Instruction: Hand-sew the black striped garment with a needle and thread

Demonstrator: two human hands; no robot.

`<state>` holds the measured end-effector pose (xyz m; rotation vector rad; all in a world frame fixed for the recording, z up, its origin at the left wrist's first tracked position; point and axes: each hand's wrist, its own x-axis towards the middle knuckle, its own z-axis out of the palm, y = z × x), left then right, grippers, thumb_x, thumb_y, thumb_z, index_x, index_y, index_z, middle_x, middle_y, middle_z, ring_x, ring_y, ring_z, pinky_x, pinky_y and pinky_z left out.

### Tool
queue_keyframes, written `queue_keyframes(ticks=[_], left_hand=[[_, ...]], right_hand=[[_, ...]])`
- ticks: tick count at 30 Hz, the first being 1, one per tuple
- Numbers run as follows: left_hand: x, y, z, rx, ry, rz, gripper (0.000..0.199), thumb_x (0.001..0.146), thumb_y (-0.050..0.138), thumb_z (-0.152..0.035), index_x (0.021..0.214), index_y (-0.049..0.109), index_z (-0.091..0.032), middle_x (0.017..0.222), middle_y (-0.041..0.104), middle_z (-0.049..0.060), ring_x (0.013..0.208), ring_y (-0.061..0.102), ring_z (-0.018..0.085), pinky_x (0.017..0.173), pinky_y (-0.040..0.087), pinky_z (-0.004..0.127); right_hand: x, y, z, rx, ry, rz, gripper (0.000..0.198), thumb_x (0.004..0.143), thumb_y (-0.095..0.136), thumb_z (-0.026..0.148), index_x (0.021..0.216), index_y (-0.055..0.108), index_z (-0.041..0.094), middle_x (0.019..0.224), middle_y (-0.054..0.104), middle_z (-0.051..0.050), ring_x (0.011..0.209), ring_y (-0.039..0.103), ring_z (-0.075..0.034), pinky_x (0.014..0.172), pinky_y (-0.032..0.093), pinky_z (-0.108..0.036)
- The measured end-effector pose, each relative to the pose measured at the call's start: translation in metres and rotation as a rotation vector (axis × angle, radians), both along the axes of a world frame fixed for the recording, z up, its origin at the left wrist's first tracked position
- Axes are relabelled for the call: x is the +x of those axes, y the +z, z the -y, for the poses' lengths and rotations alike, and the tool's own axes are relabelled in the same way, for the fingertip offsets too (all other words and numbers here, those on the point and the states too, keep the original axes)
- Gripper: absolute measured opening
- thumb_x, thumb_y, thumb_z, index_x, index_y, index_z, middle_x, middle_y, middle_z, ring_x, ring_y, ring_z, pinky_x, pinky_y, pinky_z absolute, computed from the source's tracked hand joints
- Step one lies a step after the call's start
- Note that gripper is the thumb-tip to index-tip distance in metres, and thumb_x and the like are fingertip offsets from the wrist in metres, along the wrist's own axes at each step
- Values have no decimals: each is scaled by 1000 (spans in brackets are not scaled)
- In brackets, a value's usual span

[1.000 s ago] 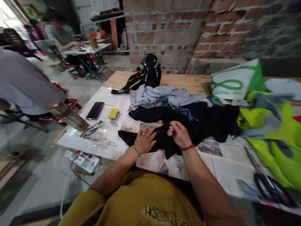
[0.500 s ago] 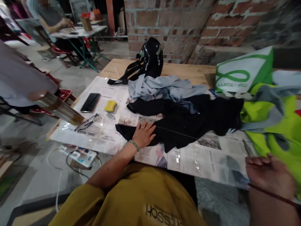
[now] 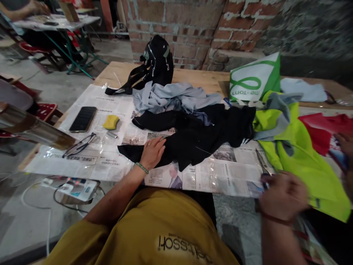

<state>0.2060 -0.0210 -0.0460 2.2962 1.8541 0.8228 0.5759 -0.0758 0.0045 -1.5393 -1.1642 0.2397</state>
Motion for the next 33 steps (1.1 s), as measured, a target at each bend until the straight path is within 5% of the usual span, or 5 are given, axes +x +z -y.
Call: queue_keyframes(ticks=[4, 8, 13, 24, 33], left_hand=[[-9, 6, 2, 185, 121, 215, 34, 92, 35, -27, 117, 55, -16, 122, 54, 12, 115, 49, 19, 100, 39, 37], [-11, 12, 12, 231, -70, 167, 31, 87, 44, -28, 113, 58, -18, 121, 55, 12, 115, 48, 22, 100, 39, 41], [-2, 8, 14, 111, -364, -6, 36, 81, 54, -32, 115, 59, -20, 118, 58, 11, 114, 49, 24, 97, 40, 43], [-2, -2, 2, 40, -191, 178, 29, 76, 48, -9, 97, 67, -18, 93, 68, 6, 91, 60, 18, 88, 48, 34], [15, 26, 13, 16, -64, -125, 53, 73, 47, -7, 123, 53, -22, 130, 51, 9, 113, 49, 27, 93, 39, 44]], right_hand=[[-95, -14, -17, -12, 357, 134, 15, 81, 53, 32, 85, 65, 23, 65, 62, -1, 61, 58, -18, 64, 46, -33], [-138, -22, -48, -82, 579, 19, 19, 85, 49, 31, 93, 62, 22, 66, 62, 1, 64, 60, -14, 68, 47, -28], [-128, -38, -91, -202, 499, -172, 23, 83, 50, 38, 89, 61, 18, 57, 56, 4, 56, 56, -11, 63, 45, -25], [-113, -61, -104, -144, 339, -510, 25, 76, 55, 42, 85, 57, 18, 53, 51, 7, 45, 50, -8, 49, 43, -21], [-111, -60, -103, -143, 382, -502, 19, 78, 54, 36, 83, 59, 18, 52, 50, 7, 45, 49, -7, 50, 42, -20]])
